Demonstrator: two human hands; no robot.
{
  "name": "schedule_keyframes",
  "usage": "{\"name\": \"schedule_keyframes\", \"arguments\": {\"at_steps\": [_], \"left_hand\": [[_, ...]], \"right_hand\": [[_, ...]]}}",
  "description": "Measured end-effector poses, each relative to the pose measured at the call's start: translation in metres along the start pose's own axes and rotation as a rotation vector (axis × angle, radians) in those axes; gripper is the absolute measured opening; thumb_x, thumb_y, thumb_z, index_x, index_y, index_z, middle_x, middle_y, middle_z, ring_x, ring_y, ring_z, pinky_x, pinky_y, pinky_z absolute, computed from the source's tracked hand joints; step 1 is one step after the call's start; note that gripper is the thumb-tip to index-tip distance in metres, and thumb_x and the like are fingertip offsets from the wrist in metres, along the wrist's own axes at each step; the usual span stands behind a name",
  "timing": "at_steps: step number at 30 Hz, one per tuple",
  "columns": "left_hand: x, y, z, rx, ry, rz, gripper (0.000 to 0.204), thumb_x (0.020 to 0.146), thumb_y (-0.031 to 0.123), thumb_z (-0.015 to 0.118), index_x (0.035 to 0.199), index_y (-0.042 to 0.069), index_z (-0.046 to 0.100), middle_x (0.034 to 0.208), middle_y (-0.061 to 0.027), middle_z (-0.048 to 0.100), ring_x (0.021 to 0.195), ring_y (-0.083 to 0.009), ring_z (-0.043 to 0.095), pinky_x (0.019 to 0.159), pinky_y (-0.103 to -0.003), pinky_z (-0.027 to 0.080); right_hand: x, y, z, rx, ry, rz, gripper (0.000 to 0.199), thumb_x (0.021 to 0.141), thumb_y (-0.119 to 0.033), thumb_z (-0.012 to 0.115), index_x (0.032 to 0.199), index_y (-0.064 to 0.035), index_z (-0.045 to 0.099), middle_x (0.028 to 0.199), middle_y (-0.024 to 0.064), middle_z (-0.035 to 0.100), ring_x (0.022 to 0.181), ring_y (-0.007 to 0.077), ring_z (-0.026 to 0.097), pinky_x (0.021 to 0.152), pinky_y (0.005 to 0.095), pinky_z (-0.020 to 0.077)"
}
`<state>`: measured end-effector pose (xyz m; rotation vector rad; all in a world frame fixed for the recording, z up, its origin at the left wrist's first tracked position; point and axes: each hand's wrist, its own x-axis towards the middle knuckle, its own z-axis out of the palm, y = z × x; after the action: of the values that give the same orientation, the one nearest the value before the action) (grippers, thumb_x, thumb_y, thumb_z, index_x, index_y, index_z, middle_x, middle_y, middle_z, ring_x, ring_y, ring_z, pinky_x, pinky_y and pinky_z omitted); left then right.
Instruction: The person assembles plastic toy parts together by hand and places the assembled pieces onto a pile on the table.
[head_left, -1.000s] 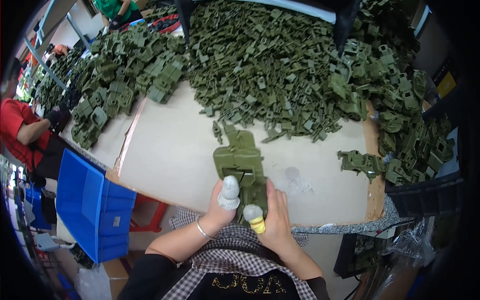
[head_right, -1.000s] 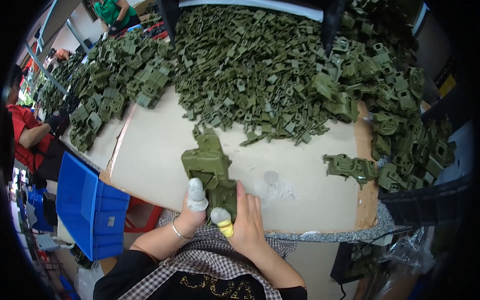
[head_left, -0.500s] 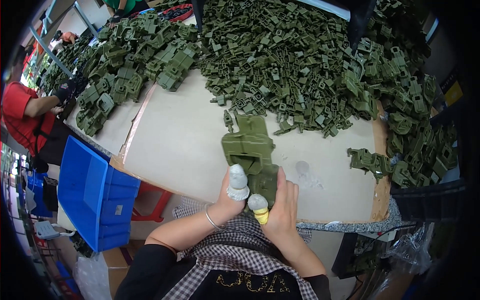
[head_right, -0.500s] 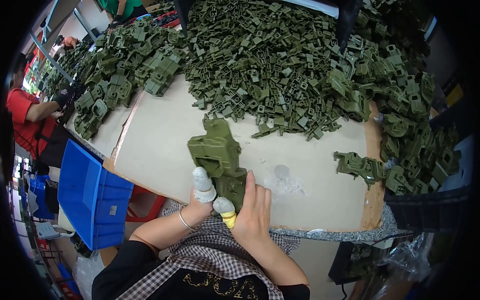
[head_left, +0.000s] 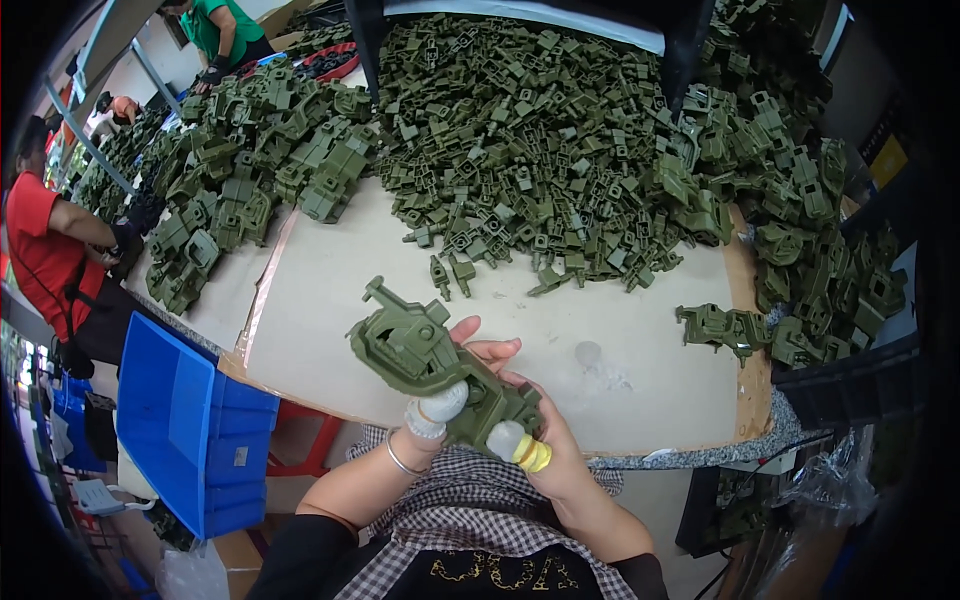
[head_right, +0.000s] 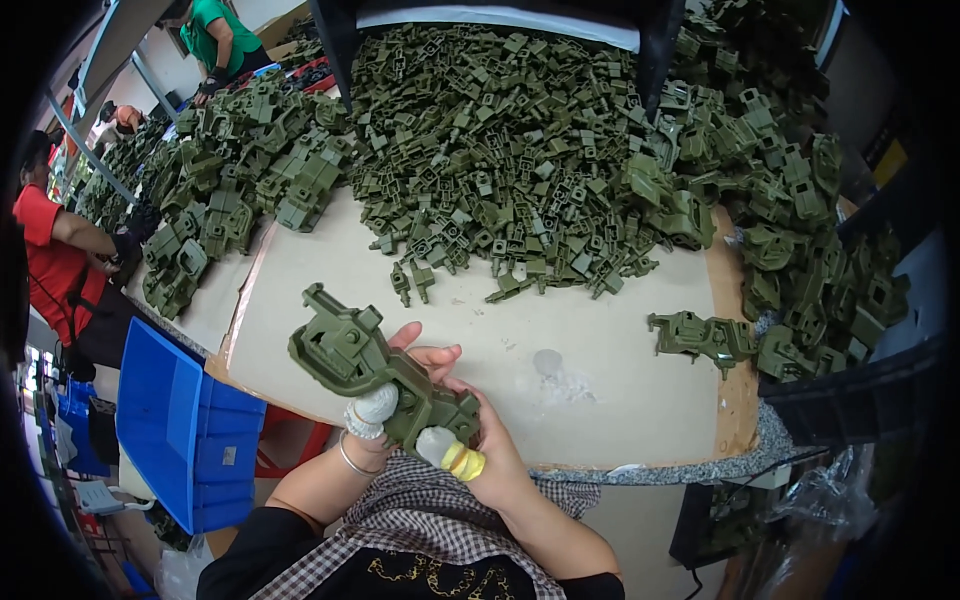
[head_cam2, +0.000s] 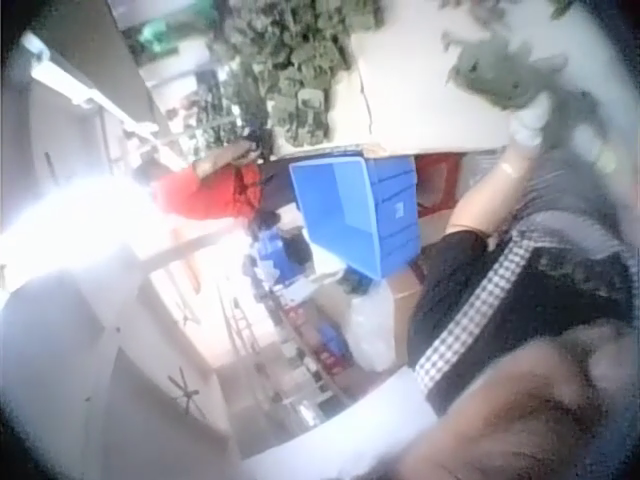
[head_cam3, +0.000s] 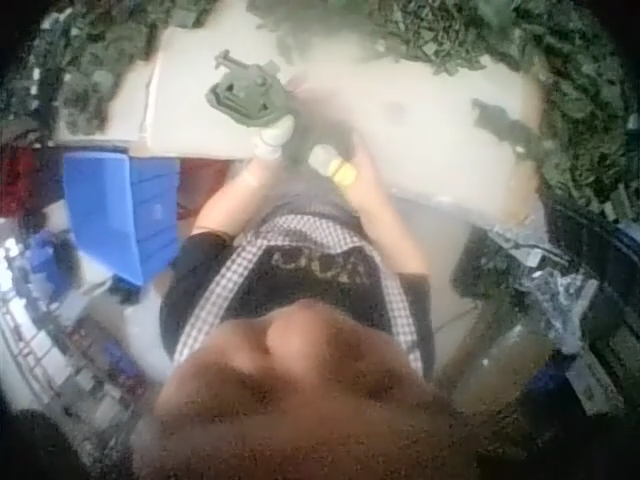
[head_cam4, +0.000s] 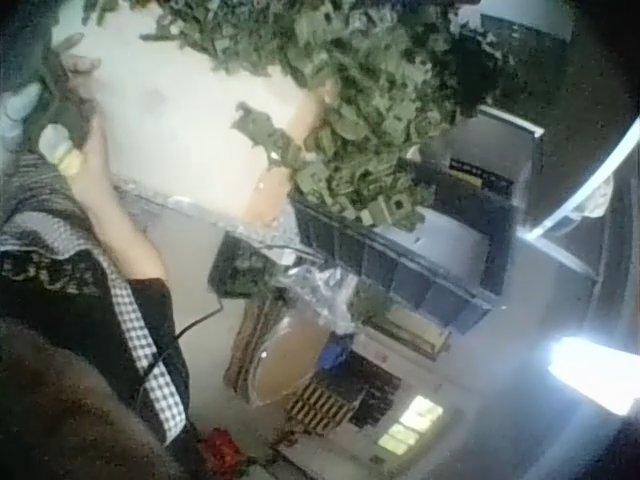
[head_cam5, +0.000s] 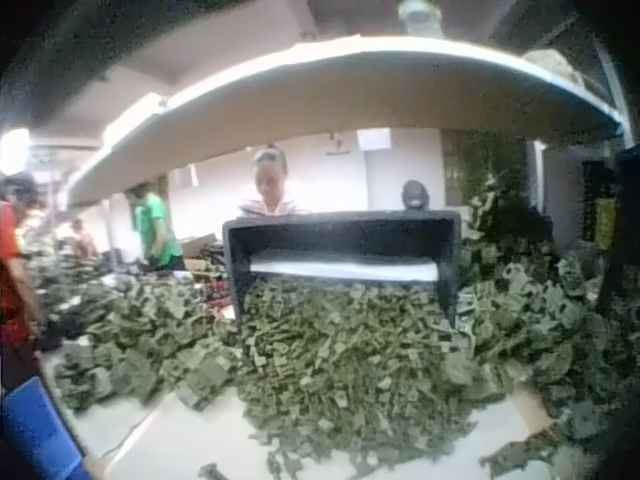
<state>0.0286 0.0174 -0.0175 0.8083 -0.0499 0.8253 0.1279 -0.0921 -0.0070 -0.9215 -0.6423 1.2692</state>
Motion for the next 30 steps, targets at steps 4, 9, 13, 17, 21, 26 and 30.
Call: {"name": "schedule_keyframes", "arguments": {"at_steps": [4,9,13,17,21,26,30], "left_hand": [[-0.011,0.029,-0.009,0.674,0.102,-0.341,0.049,0.085,0.030,0.058,0.122,0.001,0.045,0.118,-0.0157,0.052,0.102,-0.0203,0.054,0.093,-0.034,0.040],[-0.004,0.101,0.028,1.072,-0.194,-0.707,0.048,0.079,0.033,0.065,0.112,0.000,0.053,0.114,-0.0151,0.053,0.102,-0.0216,0.054,0.089,-0.035,0.042],[0.052,0.074,0.031,1.702,-0.585,-0.171,0.049,0.076,0.029,0.067,0.111,-0.001,0.053,0.115,-0.0149,0.053,0.103,-0.0269,0.053,0.088,-0.036,0.042],[0.083,0.049,0.002,1.402,-0.781,-0.743,0.050,0.076,0.028,0.065,0.114,-0.001,0.052,0.116,-0.0152,0.052,0.103,-0.0302,0.053,0.089,-0.035,0.042],[0.085,0.039,0.007,1.401,-0.774,-0.864,0.046,0.074,0.026,0.065,0.109,-0.001,0.054,0.112,-0.0172,0.055,0.100,-0.0320,0.054,0.086,-0.035,0.043],[0.081,0.040,0.004,1.436,-0.762,-0.694,0.037,0.073,0.019,0.063,0.105,0.001,0.059,0.101,-0.0131,0.060,0.091,-0.0297,0.058,0.081,-0.035,0.045],[0.086,0.040,0.000,1.367,-0.757,-0.761,0.038,0.075,0.021,0.063,0.106,0.000,0.058,0.103,-0.0144,0.060,0.094,-0.0284,0.058,0.083,-0.034,0.045]], "right_hand": [[0.011,-0.018,-0.014,-0.051,-0.009,-0.022,0.066,0.074,-0.006,0.070,0.129,0.0004,0.033,0.125,0.0116,0.045,0.113,0.0177,0.047,0.094,0.0309,0.0394],[0.016,-0.026,-0.046,-0.575,0.002,-0.035,0.063,0.073,-0.007,0.071,0.127,-0.0024,0.038,0.113,0.0130,0.050,0.106,0.0197,0.052,0.090,0.0308,0.0433],[0.022,-0.033,-0.048,-0.859,-0.143,-0.073,0.068,0.069,-0.015,0.073,0.127,-0.0062,0.039,0.113,0.0181,0.048,0.106,0.0300,0.050,0.091,0.0365,0.0402],[0.029,-0.034,-0.057,-0.898,-0.186,-0.018,0.070,0.069,-0.020,0.073,0.128,-0.0060,0.038,0.113,0.0179,0.049,0.108,0.0327,0.047,0.092,0.0377,0.0385],[0.022,-0.038,-0.055,-0.991,-0.163,-0.078,0.070,0.069,-0.022,0.073,0.128,-0.0068,0.038,0.111,0.0159,0.049,0.107,0.0314,0.048,0.092,0.0371,0.0389],[0.021,-0.041,-0.053,-1.052,-0.151,-0.074,0.069,0.068,-0.022,0.073,0.127,-0.0077,0.041,0.107,0.0147,0.051,0.106,0.0313,0.048,0.092,0.0362,0.0388],[0.029,-0.042,-0.057,-1.030,-0.146,-0.081,0.068,0.066,-0.020,0.073,0.126,-0.0078,0.043,0.108,0.0153,0.053,0.105,0.0311,0.051,0.090,0.0366,0.0405]]}}
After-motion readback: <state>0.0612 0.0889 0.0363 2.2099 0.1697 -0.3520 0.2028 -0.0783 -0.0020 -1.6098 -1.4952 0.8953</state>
